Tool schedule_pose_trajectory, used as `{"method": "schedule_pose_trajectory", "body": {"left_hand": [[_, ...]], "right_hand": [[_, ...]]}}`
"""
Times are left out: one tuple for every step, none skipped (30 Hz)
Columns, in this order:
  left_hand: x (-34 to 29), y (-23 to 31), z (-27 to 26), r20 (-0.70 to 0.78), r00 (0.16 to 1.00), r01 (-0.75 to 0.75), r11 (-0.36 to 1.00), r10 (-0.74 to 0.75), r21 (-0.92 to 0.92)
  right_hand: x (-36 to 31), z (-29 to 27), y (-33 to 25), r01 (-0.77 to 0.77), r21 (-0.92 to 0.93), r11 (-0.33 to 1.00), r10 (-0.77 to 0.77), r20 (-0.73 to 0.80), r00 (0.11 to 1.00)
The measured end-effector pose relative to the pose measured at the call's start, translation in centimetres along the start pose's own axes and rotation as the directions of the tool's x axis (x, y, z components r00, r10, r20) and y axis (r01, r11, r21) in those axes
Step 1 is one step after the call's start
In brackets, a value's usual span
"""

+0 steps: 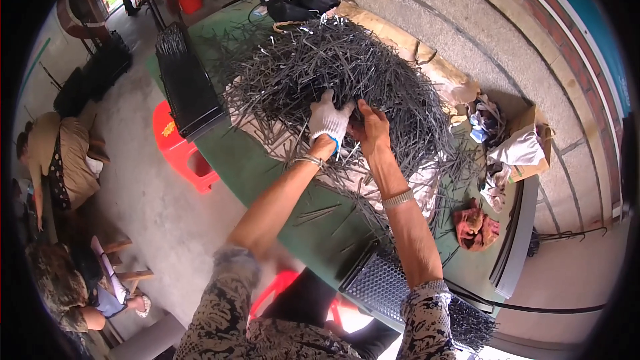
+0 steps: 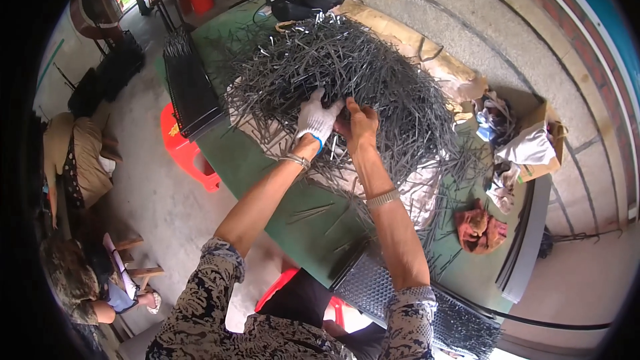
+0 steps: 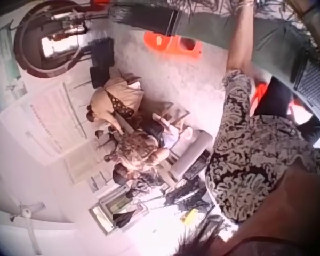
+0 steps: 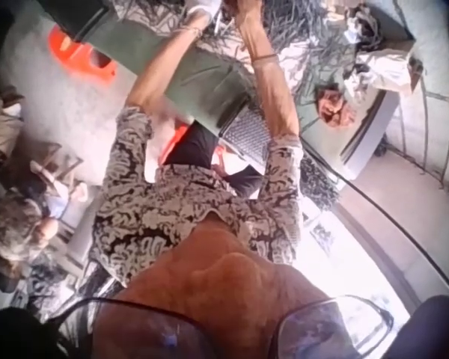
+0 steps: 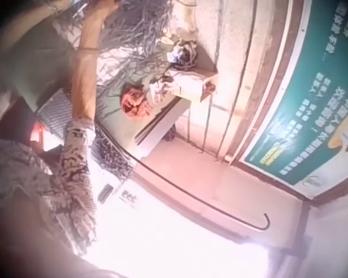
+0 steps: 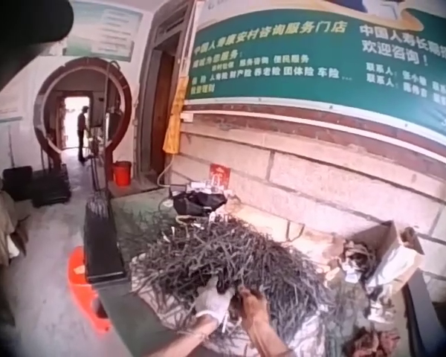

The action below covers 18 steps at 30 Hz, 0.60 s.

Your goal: Inserting metal wire spikes into plastic strips to assemble bird deterrents.

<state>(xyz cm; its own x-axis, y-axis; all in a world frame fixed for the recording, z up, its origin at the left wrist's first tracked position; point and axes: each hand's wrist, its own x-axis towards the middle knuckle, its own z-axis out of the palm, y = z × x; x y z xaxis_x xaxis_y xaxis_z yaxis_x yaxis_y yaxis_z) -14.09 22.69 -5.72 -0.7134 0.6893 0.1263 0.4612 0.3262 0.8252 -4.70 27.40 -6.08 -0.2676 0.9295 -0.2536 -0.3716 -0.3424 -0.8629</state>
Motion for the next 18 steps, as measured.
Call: {"method": "schedule_pose_trajectory", "body": {"left_hand": [[0.1, 0.3, 0.1, 0.015, 1.000, 0.013, 1.000, -0.014, 0.012], [0.4, -0.2, -0.2, 0.000, 1.000, 0.023, 1.000, -0.023, -0.019], [1.1, -0.7, -0.2, -0.008, 1.000, 0.026, 1.000, -0.026, -0.014], [1.8, -1.2, -0.1, -0.018, 0.997, 0.074, 0.994, -0.076, -0.079], [2.4, -0.2, -0.2, -0.022, 0.993, 0.109, 0.981, -0.114, -0.157], [2.4, 0.7, 0.0, -0.035, 0.995, 0.085, 0.973, -0.094, -0.215], [2.7, 1.7, 0.0, 0.053, 0.996, 0.087, 0.958, -0.075, -0.275], [2.9, 2.7, 0.2, 0.068, 0.996, 0.079, 0.948, -0.061, -0.308], [3.1, 3.5, 0.2, 0.080, 0.996, 0.072, 0.940, -0.048, -0.335], [2.9, 3.7, -0.1, 0.091, 0.995, 0.070, 0.945, -0.043, -0.321], [2.8, 3.6, 0.0, 0.099, 0.994, 0.074, 0.944, -0.044, -0.322], [2.7, 3.5, 0.0, 0.112, 0.992, 0.095, 0.956, -0.066, -0.276], [2.5, 3.3, 0.0, 0.124, 0.988, 0.115, 0.966, -0.088, -0.230], [1.8, 2.8, 0.7, 0.027, 0.998, 0.059, 0.987, -0.055, -0.147], [1.5, 2.2, 0.5, -0.009, 0.993, 0.111, 0.979, -0.114, -0.168], [1.6, 2.2, 0.7, -0.063, 0.994, 0.077, 0.988, -0.086, -0.135], [1.3, 2.5, 1.4, -0.105, 0.993, 0.041, 0.993, -0.053, -0.110], [0.8, 2.4, 2.0, -0.099, 0.995, -0.022, 0.997, 0.015, -0.070]], "right_hand": [[0.3, 0.1, 0.5, 0.005, -0.001, 1.000, -0.005, -0.002, 1.000], [-0.2, 1.3, 1.2, 0.080, 0.002, 0.997, -0.079, -0.086, 0.993], [-0.7, 2.4, 1.6, 0.154, -0.002, 0.988, -0.152, -0.171, 0.974], [-1.3, 2.9, 1.6, 0.159, -0.013, 0.987, -0.158, -0.174, 0.972], [-0.8, 2.6, 1.1, 0.169, -0.013, 0.986, -0.168, -0.170, 0.971], [-0.3, 2.0, 0.3, 0.163, -0.008, 0.987, -0.162, -0.147, 0.976], [0.3, 1.5, -0.5, 0.156, -0.005, 0.988, -0.155, -0.124, 0.980], [0.7, 0.9, -2.0, 0.120, 0.004, 0.993, -0.119, -0.099, 0.988], [0.5, 1.0, -3.5, 0.114, -0.048, 0.992, -0.118, -0.086, 0.989], [0.2, 1.3, -4.4, 0.097, -0.056, 0.994, -0.099, -0.037, 0.994], [0.0, 1.1, -5.1, 0.085, -0.065, 0.994, -0.085, 0.007, 0.996], [0.3, 0.7, -4.8, 0.046, -0.074, 0.996, -0.045, 0.015, 0.999], [0.4, 0.3, -4.4, 0.006, -0.082, 0.997, -0.005, 0.023, 1.000], [0.4, 0.1, -3.7, 0.014, -0.009, 1.000, -0.014, 0.027, 1.000], [-0.7, 1.4, -3.5, 0.033, -0.105, 0.994, -0.037, -0.033, 0.999], [-0.1, 1.6, -2.1, 0.106, -0.109, 0.988, -0.113, -0.056, 0.992], [1.1, 0.6, -0.6, 0.187, -0.123, 0.975, -0.198, -0.089, 0.976], [2.5, -0.9, 0.1, 0.151, -0.111, 0.982, -0.164, -0.125, 0.978]]}}
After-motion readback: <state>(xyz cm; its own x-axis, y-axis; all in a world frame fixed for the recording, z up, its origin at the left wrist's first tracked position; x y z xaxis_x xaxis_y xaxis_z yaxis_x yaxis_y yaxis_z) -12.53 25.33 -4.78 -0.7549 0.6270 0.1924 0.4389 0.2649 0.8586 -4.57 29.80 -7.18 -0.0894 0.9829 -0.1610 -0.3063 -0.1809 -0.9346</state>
